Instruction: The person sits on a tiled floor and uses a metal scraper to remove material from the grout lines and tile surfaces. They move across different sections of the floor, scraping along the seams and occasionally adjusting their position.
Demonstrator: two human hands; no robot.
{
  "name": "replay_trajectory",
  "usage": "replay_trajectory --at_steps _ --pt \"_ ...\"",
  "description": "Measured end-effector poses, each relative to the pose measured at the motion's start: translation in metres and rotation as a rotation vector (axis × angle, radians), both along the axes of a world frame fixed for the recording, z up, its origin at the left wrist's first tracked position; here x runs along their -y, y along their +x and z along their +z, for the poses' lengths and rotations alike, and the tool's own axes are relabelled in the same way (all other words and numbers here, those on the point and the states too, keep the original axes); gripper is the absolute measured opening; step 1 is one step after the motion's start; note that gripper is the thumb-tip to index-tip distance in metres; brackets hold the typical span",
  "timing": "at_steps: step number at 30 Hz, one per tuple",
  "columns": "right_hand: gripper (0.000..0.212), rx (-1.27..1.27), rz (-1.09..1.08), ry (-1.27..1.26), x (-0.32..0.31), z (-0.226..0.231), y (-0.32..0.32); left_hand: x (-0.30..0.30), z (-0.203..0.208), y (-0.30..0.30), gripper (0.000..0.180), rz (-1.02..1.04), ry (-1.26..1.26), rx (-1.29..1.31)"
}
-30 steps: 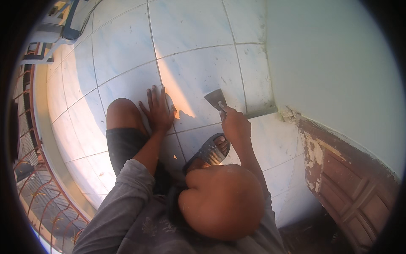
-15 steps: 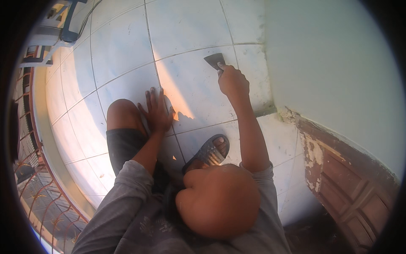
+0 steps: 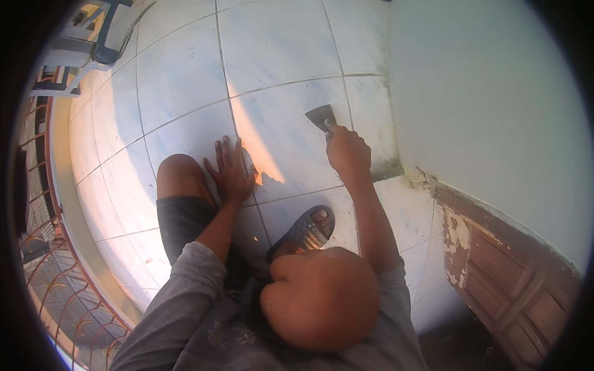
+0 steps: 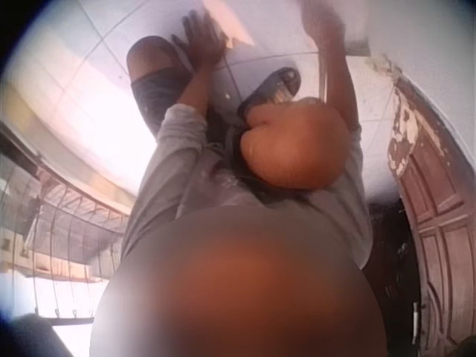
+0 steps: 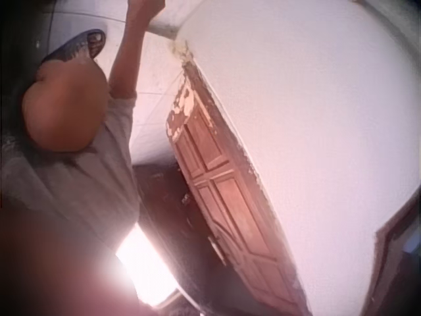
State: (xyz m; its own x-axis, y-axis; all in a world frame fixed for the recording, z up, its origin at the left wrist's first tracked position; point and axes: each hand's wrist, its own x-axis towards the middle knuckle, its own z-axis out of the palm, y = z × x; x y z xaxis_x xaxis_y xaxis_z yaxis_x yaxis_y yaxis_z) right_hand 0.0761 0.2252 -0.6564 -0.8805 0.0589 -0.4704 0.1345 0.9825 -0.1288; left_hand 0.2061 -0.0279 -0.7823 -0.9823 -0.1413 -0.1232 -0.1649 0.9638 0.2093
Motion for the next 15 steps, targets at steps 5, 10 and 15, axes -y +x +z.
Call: replay_trajectory --at_steps 5,10,15 --pt "0.035 0.005 -0.049 -0.069 0.019 -0.011 -0.037 -0.001 -0.002 -0.001 0.09 -0.007 -0.059 0.022" --pt "0.036 0.118 -0.035 -0.021 -0.009 0.008 0.009 -0.002 0.007 -0.002 0.087 0.019 0.022 0.051" --pt "0.036 0.073 -0.134 -0.02 -0.01 -0.004 -0.016 -0.002 0.006 -0.001 0.087 0.004 0.029 0.019"
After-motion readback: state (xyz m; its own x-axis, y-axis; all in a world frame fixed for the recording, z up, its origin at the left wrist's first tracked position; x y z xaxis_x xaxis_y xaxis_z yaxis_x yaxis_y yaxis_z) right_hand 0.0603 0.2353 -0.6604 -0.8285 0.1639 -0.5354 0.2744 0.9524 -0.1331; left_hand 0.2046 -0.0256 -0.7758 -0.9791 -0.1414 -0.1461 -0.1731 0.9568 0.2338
